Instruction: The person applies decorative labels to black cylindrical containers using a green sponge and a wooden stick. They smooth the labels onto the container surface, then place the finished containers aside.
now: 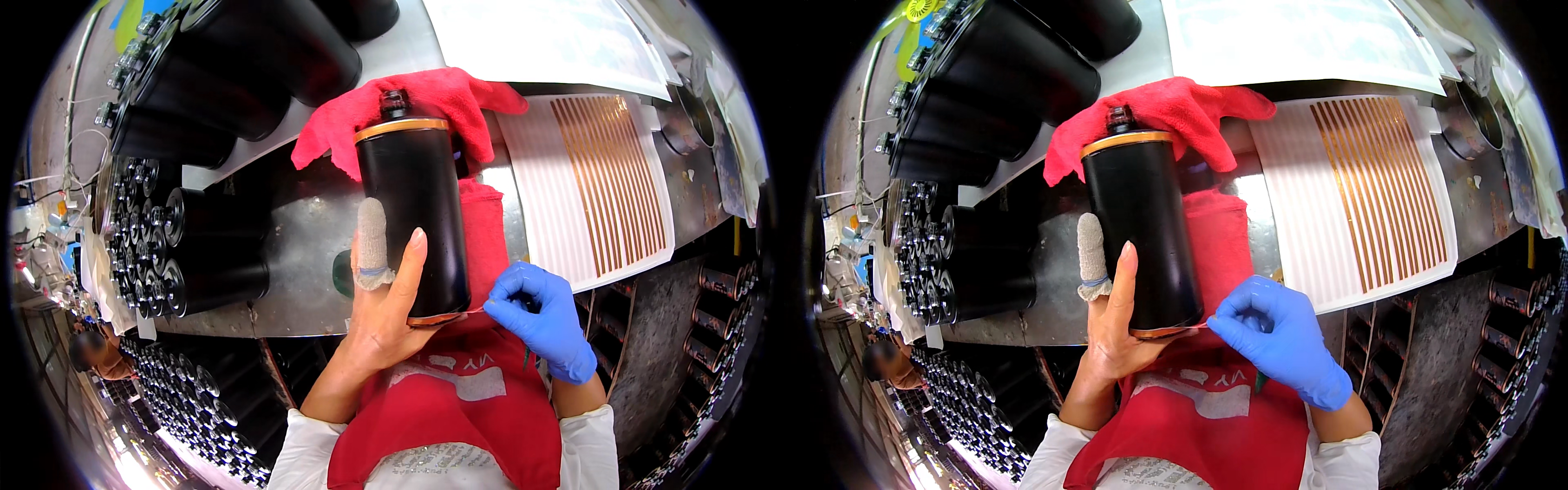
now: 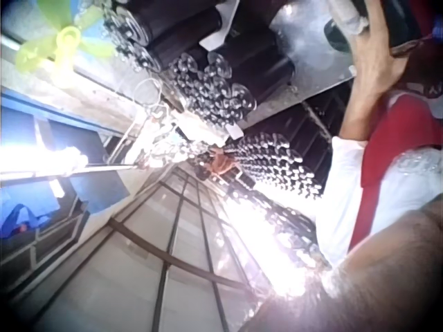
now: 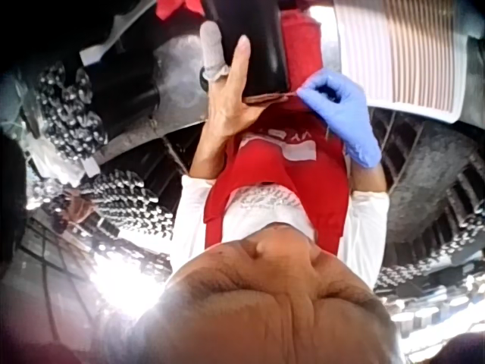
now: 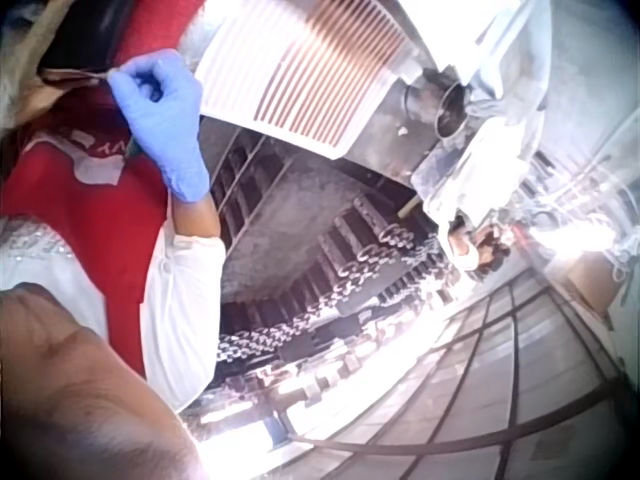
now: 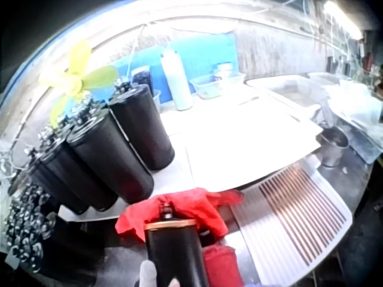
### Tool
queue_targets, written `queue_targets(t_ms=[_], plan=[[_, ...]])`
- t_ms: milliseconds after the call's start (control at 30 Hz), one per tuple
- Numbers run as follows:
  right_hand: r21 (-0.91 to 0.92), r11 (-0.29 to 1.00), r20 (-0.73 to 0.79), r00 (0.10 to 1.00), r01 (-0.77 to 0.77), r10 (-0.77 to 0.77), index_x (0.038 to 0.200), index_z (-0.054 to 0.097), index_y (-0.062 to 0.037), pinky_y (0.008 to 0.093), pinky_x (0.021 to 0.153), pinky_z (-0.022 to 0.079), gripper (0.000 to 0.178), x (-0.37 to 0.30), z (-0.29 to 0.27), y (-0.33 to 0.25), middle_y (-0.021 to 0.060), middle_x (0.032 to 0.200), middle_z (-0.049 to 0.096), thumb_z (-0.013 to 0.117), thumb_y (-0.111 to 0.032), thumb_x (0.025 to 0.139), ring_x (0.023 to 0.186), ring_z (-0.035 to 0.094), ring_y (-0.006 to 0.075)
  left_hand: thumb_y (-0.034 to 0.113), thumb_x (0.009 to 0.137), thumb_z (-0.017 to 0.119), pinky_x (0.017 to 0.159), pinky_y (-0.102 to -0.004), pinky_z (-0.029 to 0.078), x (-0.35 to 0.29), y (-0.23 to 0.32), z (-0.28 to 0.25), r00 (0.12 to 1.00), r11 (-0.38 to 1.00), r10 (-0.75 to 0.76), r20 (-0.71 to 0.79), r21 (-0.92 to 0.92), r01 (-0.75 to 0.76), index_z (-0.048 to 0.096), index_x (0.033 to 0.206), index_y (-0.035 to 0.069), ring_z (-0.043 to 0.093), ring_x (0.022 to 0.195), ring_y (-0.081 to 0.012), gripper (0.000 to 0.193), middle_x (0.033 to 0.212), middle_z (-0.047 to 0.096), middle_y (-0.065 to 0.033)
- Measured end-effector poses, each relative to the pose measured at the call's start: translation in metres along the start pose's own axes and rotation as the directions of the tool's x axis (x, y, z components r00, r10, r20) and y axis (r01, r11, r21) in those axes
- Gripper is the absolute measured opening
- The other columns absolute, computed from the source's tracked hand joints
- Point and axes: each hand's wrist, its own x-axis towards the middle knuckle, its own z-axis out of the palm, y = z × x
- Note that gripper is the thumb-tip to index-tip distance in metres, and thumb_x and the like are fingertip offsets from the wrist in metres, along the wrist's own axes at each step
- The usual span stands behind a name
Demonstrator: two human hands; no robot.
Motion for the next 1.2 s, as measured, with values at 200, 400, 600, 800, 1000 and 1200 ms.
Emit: queue_targets(t_ms=[200, 400, 600, 800, 1000, 1200], plan=[[0.212, 0.971, 0.067, 0.993, -0.105, 0.093, 0.077, 0.064, -0.0016, 0.0176, 0.055, 0.037, 0.010, -0.004, -0.002, -0.003, -0.0015, 0.072, 0.057, 0.067, -0.010, 0.081, 0.060, 0.046, 0.0029, 0.025, 0.052, 0.089, 0.104, -0.0467, 0.029, 0.002, 0.000, -0.003, 1.000, 0.998, 0.024, 0.018, 0.051, -0.024, 0.030, 0.139, 0.001, 0.026, 0.131, -0.0478, 0.108, 0.142, 0.012, -0.0371], [0.158, 0.877, 0.104, 0.891, -0.454, 0.443, 0.074, 0.064, -0.0023, 0.0192, 0.052, 0.038, 0.023, 0.006, -0.002, -0.003, -0.0029, 0.063, 0.054, 0.063, -0.023, 0.085, 0.059, 0.047, 0.0038, 0.026, 0.055, 0.087, 0.103, -0.0499, 0.027, 0.000, -0.004, 0.000, 0.999, 0.999, 0.032, -0.020, -0.014, -0.032, 0.033, 0.137, -0.001, 0.028, 0.128, -0.0497, 0.102, 0.138, 0.026, -0.0350], [0.144, 0.918, -0.005, 0.927, -0.369, 0.374, 0.087, 0.064, -0.0043, 0.0180, 0.050, 0.035, 0.019, 0.006, 0.000, 0.007, -0.0010, 0.071, 0.056, 0.062, -0.023, 0.086, 0.058, 0.043, 0.0017, 0.027, 0.059, 0.086, 0.087, -0.0411, 0.045, -0.016, -0.017, 0.006, 0.999, 0.977, 0.018, 0.029, -0.212, -0.012, 0.011, 0.141, -0.006, 0.054, 0.109, -0.0415, 0.116, 0.126, 0.046, -0.0300], [0.210, 0.976, 0.096, 0.995, -0.051, 0.032, 0.107, 0.057, -0.0068, 0.0164, 0.051, 0.035, 0.037, -0.001, -0.002, 0.009, 0.0009, 0.090, 0.054, 0.073, -0.008, 0.074, 0.056, 0.039, 0.0008, 0.028, 0.062, 0.084, 0.077, -0.0354, 0.051, -0.029, -0.031, 0.019, 1.000, 0.921, -0.018, 0.001, -0.389, 0.017, -0.004, 0.140, -0.009, 0.063, 0.095, -0.0362, 0.123, 0.119, 0.054, -0.0262], [-0.117, 0.964, 0.026, 0.972, 0.237, -0.235, 0.086, 0.063, -0.0057, 0.0181, 0.047, 0.034, 0.019, 0.003, 0.014, 0.001, 0.0008, 0.085, 0.054, 0.075, -0.007, 0.072, 0.052, 0.039, 0.0022, 0.031, 0.082, 0.065, 0.102, -0.0401, 0.031, -0.029, -0.033, 0.008, 0.992, 0.786, -0.021, 0.121, -0.611, 0.092, -0.011, 0.141, -0.002, 0.038, 0.126, -0.0348, 0.102, 0.141, 0.025, -0.0248], [-0.113, 0.980, 0.026, 0.986, 0.167, -0.165, 0.076, 0.061, -0.0045, 0.0181, 0.047, 0.033, 0.010, -0.007, 0.017, -0.008, 0.0004, 0.079, 0.054, 0.071, -0.004, 0.075, 0.052, 0.040, 0.0025, 0.022, 0.087, 0.051, 0.110, -0.0378, 0.005, -0.031, -0.014, 0.001, 0.943, 0.696, -0.244, 0.224, -0.637, 0.331, -0.003, 0.141, -0.008, 0.003, 0.140, -0.0328, 0.082, 0.149, 0.002, -0.0254]])
